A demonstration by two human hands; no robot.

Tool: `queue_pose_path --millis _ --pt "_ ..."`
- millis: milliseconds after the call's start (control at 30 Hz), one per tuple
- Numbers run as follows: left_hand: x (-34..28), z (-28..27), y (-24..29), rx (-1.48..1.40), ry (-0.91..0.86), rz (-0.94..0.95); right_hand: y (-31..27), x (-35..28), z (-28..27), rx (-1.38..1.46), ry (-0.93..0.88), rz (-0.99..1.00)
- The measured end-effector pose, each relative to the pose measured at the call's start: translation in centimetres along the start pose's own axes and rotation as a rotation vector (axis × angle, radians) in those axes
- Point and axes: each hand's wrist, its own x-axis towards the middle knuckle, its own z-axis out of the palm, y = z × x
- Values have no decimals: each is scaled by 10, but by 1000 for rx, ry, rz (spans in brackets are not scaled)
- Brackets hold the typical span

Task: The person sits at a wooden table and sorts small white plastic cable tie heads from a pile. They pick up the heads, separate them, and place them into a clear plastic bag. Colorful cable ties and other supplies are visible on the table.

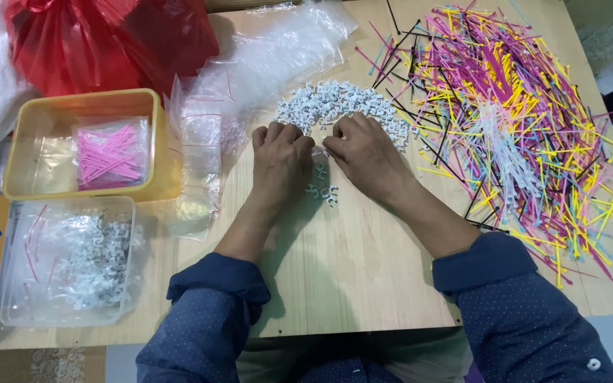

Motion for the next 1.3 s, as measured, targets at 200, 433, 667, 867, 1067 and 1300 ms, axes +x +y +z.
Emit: queue_pose_path --millis 200,433,667,867,1067,1300 --pt "-1 -10 1 -29 -40 15 -13 -4 -11 -106 -31 75" --pt "-7 -32 13 20 -112 29 -26 -11 -15 -151 -69 170" --pt "-7 -39 25 -72 -239 -26 -35 -7 -27 141 -201 303" --pt "-3 -48 30 -101 -279 -61 -27 -3 -42 279 -292 375" --pt "0 -52 30 -155 -250 -99 -30 -1 -51 337 -333 380" --pt "1 -53 31 -198 -261 -97 -35 4 -52 345 -366 378"
